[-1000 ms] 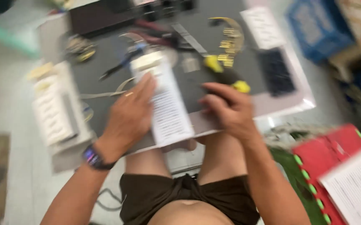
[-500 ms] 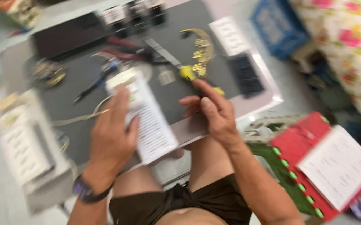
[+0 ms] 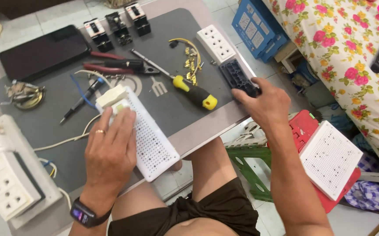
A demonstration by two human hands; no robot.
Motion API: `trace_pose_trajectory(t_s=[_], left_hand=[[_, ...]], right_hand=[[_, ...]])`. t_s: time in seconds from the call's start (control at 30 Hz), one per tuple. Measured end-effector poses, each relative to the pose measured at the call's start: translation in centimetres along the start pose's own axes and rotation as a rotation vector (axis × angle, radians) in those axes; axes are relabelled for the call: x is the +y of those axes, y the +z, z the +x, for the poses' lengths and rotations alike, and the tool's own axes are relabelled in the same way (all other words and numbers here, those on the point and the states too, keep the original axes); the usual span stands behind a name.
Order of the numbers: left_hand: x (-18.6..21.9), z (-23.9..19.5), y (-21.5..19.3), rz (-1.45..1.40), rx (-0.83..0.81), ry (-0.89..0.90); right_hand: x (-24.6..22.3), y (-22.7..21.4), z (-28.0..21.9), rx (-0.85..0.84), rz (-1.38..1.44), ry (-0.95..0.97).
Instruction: The person assembles brass contact strips into a black plastic housing for an electrical outlet. They align and press the metal pieces into place, then use a small screwdriver to tighten screws securing the contacts.
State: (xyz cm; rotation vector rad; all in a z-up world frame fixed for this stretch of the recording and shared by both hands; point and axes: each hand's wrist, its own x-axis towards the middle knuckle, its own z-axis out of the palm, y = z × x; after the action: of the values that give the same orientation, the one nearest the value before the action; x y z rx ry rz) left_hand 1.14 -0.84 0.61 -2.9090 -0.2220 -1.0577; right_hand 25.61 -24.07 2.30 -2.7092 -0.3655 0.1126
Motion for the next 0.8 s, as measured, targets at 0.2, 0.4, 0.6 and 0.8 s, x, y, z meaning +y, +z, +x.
trace_pose_trajectory(t_s=[0.2,0.4,0.6,0.8], left_hand=[[-0.3,-0.4,0.6,0.025,-0.106,-0.05],[-0.9,-1.3,1.1,-0.027,-0.033,-0.03],[-1.3,-1.9,0.9,-0.029,-0.152,-0.031],[-2.1,-2.8,0.3,-0.117,-0.188,0.02]], right_hand=[[-1.0,-0.7,0.4,-0.075,-0.044,0.057],[4.4,1.7,1.9,0.151,-0.059,-0.11],[0.5,-0.5,-7.4,0.161,0.216,-0.346],[-8.5,0.0,-14.2,-0.332,-0.046,-0.155]])
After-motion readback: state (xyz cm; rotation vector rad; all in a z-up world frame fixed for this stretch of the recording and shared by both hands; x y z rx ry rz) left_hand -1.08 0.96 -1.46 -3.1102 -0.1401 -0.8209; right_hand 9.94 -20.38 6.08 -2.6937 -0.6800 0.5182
